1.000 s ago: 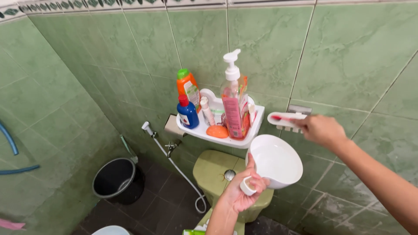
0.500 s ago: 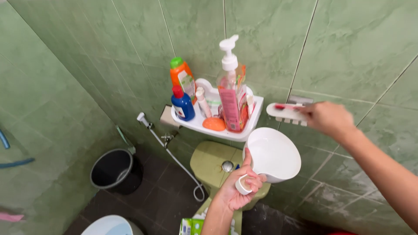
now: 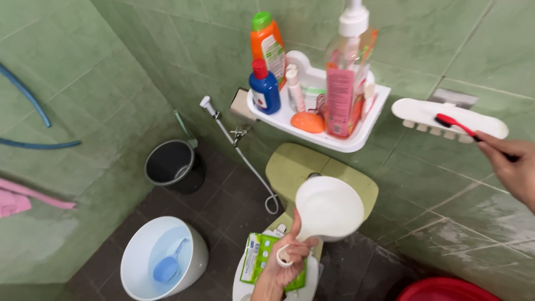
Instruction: The person is cleaning various items in a bathroom, including a toothbrush holder and small containers, using a brush and water from a bucket.
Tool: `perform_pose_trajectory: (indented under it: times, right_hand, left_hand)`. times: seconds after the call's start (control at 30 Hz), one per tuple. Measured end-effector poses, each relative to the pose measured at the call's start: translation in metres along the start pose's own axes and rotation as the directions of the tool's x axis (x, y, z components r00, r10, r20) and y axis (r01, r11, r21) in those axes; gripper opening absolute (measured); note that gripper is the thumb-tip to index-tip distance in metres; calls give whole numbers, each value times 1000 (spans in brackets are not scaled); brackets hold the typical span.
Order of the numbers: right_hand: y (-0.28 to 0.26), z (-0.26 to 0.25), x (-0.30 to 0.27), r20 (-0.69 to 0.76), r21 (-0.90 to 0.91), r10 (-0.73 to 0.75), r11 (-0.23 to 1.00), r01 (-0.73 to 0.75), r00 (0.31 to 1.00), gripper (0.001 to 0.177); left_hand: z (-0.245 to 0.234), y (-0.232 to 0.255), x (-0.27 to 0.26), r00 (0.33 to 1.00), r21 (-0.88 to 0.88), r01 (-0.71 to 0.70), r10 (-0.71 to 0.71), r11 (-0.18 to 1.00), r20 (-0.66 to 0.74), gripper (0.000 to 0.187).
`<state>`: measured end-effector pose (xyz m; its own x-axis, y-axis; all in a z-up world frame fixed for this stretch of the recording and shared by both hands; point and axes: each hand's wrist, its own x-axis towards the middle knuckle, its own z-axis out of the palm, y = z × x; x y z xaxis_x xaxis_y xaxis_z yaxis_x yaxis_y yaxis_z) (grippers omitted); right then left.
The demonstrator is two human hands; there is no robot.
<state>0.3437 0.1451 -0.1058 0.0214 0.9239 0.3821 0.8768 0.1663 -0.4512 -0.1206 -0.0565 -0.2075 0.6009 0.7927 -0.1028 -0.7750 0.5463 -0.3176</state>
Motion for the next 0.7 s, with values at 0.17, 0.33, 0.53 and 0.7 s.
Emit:
perform_pose_trajectory:
  times: [0.17, 0.33, 0.53, 0.7]
  right_hand:
    - [95, 91, -13, -57, 323, -140, 934, 151, 988, 25]
    - [-43, 106, -86, 76, 471, 135, 869, -155, 988, 41]
    - [-56, 147, -126, 118, 577, 292, 758, -305, 949, 48]
    - [66, 183, -156, 130, 380, 364, 841, -385, 922, 35]
  left_hand:
    - [-19, 54, 9, 912, 308, -337, 390, 890, -127, 65]
    - [-83, 143, 42, 897, 365, -435, 430, 823, 98, 90]
    - [-129, 200, 104, 891, 346, -433, 453, 833, 24, 95]
    - [-165, 202, 136, 936, 217, -338, 305, 916, 174, 98]
